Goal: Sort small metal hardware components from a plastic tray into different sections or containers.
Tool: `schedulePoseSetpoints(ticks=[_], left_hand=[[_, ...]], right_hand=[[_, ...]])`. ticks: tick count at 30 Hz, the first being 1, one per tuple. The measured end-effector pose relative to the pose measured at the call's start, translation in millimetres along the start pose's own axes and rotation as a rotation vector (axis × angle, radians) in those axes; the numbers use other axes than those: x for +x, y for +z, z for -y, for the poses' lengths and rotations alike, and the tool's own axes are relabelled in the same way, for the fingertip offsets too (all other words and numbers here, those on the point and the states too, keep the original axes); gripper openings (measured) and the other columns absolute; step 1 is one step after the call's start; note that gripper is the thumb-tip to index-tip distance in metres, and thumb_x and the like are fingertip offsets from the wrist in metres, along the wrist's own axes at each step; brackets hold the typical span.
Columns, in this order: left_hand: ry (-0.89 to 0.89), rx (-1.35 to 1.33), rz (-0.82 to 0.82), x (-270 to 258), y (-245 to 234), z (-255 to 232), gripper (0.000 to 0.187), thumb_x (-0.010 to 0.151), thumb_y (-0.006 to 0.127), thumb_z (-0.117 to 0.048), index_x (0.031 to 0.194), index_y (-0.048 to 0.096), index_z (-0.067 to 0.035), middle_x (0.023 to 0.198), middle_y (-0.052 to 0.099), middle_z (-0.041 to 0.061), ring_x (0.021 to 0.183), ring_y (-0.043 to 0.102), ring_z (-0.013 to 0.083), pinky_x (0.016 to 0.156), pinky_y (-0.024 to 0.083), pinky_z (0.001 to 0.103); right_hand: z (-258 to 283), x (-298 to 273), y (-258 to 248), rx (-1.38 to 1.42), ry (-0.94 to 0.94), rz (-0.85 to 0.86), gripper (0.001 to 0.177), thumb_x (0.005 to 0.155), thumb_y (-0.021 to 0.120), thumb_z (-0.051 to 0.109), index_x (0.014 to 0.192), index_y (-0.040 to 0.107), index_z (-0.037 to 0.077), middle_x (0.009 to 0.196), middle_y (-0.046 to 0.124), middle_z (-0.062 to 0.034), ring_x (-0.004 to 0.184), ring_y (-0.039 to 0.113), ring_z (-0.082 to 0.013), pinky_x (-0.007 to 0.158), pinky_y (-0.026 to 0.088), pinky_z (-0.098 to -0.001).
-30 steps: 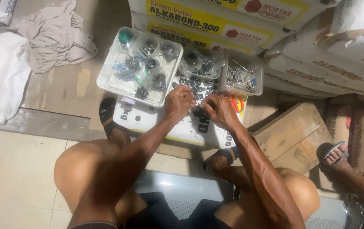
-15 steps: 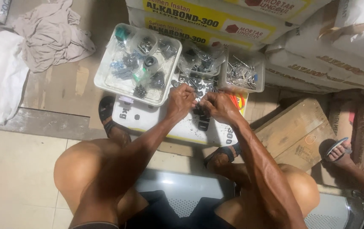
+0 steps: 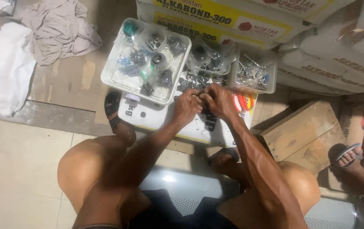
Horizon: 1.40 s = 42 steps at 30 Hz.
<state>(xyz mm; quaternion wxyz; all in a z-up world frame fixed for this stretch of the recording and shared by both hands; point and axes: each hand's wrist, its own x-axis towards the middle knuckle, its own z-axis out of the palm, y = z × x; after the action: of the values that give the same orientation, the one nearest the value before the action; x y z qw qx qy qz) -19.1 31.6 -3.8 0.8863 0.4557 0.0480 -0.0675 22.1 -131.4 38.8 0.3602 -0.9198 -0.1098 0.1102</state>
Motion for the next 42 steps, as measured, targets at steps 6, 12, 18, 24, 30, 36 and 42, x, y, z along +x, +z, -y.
schedulePoseSetpoints(ticks=[6, 12, 18, 24, 30, 36, 42], left_hand=[[-0.314, 1.266, -0.033, -3.3, 8.9, 1.7, 0.021, 0.093, 0.060, -0.027, 0.104, 0.072, -0.014, 0.090, 0.077, 0.016, 0.093, 0.076, 0.0359, 0.077, 0.062, 0.049], [-0.184, 1.489, 0.082, -10.1, -2.5, -11.7, 0.016, 0.092, 0.058, -0.011, 0.098, 0.068, -0.001, 0.079, 0.070, 0.023, 0.075, 0.076, 0.0419, 0.060, 0.062, 0.051], [-0.199, 1.548, 0.093, -18.9, -11.8, 6.5, 0.022, 0.093, 0.058, -0.012, 0.110, 0.068, -0.001, 0.089, 0.070, 0.023, 0.083, 0.077, 0.0410, 0.069, 0.062, 0.051], [-0.038, 1.454, 0.197, -6.9, 1.2, -14.2, 0.023, 0.094, 0.051, -0.008, 0.109, 0.065, 0.002, 0.086, 0.070, 0.021, 0.075, 0.076, 0.0414, 0.061, 0.060, 0.050], [0.198, 1.431, 0.216, 7.2, 4.5, 6.8, 0.026, 0.095, 0.051, -0.007, 0.115, 0.066, 0.001, 0.085, 0.071, 0.023, 0.073, 0.074, 0.0435, 0.057, 0.057, 0.053], [0.060, 1.635, 0.248, 4.5, 28.5, -19.6, 0.043, 0.099, 0.041, -0.011, 0.138, 0.058, -0.001, 0.079, 0.074, 0.023, 0.075, 0.076, 0.0429, 0.067, 0.059, 0.057], [0.181, 1.756, 0.230, 25.4, 15.1, 28.1, 0.027, 0.096, 0.046, -0.009, 0.116, 0.064, -0.004, 0.072, 0.074, 0.017, 0.070, 0.077, 0.0360, 0.062, 0.061, 0.048]], right_hand=[[-12.6, 24.6, 17.4, -0.066, -0.146, -0.075, 0.015, 0.090, 0.077, 0.019, 0.098, 0.070, 0.009, 0.089, 0.072, -0.0169, 0.090, 0.071, -0.0421, 0.081, 0.056, -0.0546], [-27.5, 28.1, 8.8, -0.407, 0.084, -0.053, 0.028, 0.088, 0.059, 0.007, 0.115, 0.065, 0.006, 0.122, 0.062, -0.0187, 0.093, 0.071, -0.0484, 0.079, 0.060, -0.0586], [-90.0, 34.1, 39.5, -0.415, 0.044, -0.001, 0.026, 0.082, 0.062, 0.005, 0.107, 0.067, 0.003, 0.119, 0.055, -0.0177, 0.090, 0.070, -0.0509, 0.073, 0.061, -0.0606], [-59.9, 26.0, 30.2, -0.463, -0.011, 0.009, 0.026, 0.079, 0.072, 0.015, 0.103, 0.064, 0.007, 0.111, 0.056, -0.0144, 0.091, 0.071, -0.0469, 0.074, 0.061, -0.0594], [-83.4, 30.4, 32.9, -0.355, -0.003, 0.060, 0.021, 0.078, 0.070, 0.013, 0.097, 0.062, 0.008, 0.111, 0.058, -0.0136, 0.090, 0.070, -0.0472, 0.077, 0.059, -0.0598], [-51.5, 21.7, 12.6, -0.264, 0.121, -0.075, 0.021, 0.090, 0.066, 0.018, 0.094, 0.064, -0.002, 0.086, 0.065, -0.0267, 0.083, 0.069, -0.0528, 0.076, 0.054, -0.0683], [-56.8, -9.7, -5.2, 0.132, 0.012, -0.155, 0.011, 0.085, 0.066, 0.016, 0.095, 0.071, 0.015, 0.061, 0.062, -0.0078, 0.060, 0.063, -0.0219, 0.057, 0.049, -0.0356]])
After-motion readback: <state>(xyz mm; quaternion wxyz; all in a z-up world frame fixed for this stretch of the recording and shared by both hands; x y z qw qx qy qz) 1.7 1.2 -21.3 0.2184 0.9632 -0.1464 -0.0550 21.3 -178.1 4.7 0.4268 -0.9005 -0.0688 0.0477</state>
